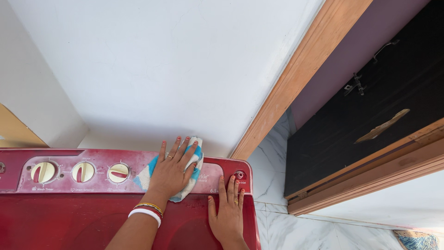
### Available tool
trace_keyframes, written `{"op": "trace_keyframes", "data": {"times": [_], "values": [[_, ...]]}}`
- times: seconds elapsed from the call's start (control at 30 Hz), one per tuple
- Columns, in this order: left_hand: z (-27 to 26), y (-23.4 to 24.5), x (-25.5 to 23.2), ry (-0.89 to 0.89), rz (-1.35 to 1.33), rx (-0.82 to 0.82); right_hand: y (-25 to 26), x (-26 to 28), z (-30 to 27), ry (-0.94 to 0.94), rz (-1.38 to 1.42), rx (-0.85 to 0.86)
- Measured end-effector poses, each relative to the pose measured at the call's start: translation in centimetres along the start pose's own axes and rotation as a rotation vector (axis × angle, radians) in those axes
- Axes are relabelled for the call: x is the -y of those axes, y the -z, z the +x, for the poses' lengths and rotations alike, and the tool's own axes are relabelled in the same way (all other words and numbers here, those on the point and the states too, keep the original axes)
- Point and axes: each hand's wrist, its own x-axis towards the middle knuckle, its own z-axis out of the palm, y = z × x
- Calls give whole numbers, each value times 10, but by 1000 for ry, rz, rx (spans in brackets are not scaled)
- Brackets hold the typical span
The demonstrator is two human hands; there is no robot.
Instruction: The person wipes the top surface and control panel of a red twin-tub washing machine using a blue and white cloth. The person opens and closes the lid while continuing to wipe the exterior surfaces.
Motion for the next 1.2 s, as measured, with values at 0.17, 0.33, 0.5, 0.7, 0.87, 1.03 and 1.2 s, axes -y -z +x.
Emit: {"op": "trace_keyframes", "data": {"times": [0.17,0.33,0.5,0.7,0.87,1.03,1.2], "values": [[-21,27,34,-38,-243,-41,1,4,1,-26,-36,-4],[-61,53,31,339,-421,-188,0,7,0,-32,-96,-34],[-74,61,39,417,-355,-39,-2,13,-2,-89,-139,-23],[-73,63,29,371,-509,161,-5,52,4,202,-29,-128],[-80,60,31,341,-611,138,-17,103,11,180,184,-71],[-59,62,42,429,-479,59,-19,103,11,1,283,-133],[-47,67,55,617,-524,75,-30,92,6,14,346,-197]]}}
